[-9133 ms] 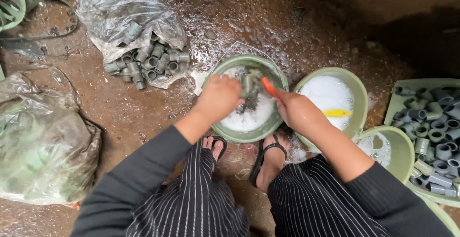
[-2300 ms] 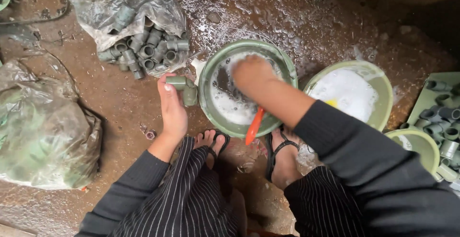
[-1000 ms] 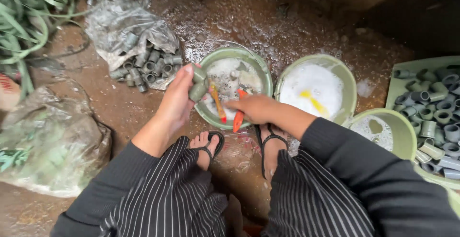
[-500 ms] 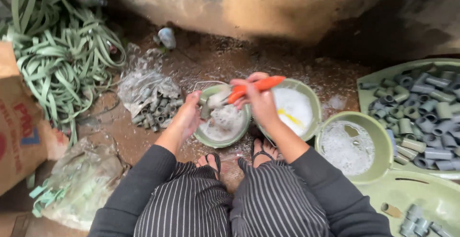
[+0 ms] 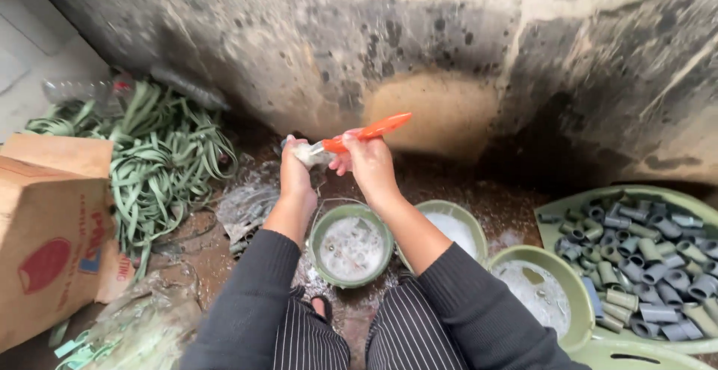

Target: Washing and scrubbing PVC pipe fittings in buckets of soapy water using a brush.

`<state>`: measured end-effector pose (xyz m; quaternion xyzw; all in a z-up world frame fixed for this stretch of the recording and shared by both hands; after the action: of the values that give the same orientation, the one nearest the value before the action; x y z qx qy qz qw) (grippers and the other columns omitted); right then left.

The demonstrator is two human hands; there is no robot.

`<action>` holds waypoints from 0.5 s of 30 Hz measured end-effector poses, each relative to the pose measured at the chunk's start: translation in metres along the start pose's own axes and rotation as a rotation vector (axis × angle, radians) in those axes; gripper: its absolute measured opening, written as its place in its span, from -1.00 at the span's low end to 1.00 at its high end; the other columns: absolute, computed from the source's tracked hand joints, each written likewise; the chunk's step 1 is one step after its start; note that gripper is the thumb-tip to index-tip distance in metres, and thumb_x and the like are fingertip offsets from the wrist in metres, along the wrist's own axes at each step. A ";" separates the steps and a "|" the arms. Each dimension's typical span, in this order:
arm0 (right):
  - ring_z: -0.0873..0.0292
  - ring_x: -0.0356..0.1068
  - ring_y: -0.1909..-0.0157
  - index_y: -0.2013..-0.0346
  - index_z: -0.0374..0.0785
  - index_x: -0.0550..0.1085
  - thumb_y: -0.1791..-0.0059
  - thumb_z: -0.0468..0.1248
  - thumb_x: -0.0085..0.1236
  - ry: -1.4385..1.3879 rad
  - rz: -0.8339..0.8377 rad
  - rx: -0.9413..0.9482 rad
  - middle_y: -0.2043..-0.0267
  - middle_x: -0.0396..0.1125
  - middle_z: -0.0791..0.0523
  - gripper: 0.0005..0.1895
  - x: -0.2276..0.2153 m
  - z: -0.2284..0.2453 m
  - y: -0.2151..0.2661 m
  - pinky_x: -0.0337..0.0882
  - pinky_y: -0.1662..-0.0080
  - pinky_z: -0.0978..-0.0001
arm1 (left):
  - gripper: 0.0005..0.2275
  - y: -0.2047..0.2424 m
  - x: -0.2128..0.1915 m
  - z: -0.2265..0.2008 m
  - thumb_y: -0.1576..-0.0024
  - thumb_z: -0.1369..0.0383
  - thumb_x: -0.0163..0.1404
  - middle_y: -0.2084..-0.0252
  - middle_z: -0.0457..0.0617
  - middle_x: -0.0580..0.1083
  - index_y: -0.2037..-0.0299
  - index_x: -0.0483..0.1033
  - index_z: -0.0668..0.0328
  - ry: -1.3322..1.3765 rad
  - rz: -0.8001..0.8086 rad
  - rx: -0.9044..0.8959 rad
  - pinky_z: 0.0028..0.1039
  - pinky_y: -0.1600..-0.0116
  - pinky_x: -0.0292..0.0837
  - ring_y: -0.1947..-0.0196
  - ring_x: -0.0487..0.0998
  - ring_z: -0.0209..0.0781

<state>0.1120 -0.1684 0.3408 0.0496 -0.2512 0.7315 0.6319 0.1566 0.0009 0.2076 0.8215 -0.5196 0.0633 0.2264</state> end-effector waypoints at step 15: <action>0.17 0.32 0.63 0.28 -0.47 0.23 0.12 -0.32 -0.08 0.168 -0.051 0.055 0.55 0.27 -0.08 -0.77 0.021 0.011 0.002 0.42 0.58 0.48 | -0.52 0.016 0.013 0.014 -0.01 -0.14 -0.27 0.34 -0.01 0.38 0.25 0.34 0.15 0.168 0.000 -0.107 -0.37 0.36 0.42 0.35 0.43 -0.12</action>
<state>0.1037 -0.1545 0.3581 0.0118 -0.1760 0.7233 0.6676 0.1467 -0.0211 0.2045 0.7998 -0.5016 0.1042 0.3128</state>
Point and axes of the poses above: each hand's wrist, its own y-axis away from the middle knuckle, its own x-axis out of the palm, z = x × y, the point moved 9 cm from there along -y, towards the middle knuckle
